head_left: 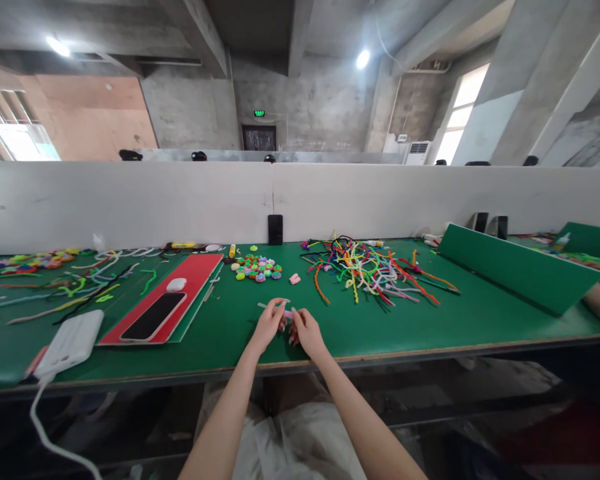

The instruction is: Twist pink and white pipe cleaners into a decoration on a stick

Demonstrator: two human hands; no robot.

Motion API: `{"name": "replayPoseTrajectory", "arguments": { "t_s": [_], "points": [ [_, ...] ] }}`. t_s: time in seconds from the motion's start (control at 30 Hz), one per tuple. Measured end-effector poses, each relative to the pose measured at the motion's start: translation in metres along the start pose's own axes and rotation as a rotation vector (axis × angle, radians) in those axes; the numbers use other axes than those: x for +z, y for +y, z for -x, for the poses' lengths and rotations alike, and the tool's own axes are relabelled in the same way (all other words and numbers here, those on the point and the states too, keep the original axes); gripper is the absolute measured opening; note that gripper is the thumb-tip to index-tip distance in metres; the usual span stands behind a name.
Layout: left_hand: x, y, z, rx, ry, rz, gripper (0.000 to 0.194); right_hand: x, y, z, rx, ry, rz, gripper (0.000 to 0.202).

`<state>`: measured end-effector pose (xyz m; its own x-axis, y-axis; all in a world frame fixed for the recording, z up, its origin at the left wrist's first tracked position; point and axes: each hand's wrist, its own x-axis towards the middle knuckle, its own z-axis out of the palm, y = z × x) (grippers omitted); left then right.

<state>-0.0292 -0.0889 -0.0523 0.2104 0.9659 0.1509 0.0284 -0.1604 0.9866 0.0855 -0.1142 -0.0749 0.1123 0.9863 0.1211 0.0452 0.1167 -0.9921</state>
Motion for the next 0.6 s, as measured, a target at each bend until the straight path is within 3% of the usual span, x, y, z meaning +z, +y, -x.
{"name": "replayPoseTrajectory", "arguments": {
  "t_s": [0.6],
  "points": [
    [-0.0021,-0.0012,0.0003,0.023,-0.012,-0.024,0.035,-0.0025,0.0003,0.0013,-0.028,-0.019,-0.003,0.026]
  ]
}}
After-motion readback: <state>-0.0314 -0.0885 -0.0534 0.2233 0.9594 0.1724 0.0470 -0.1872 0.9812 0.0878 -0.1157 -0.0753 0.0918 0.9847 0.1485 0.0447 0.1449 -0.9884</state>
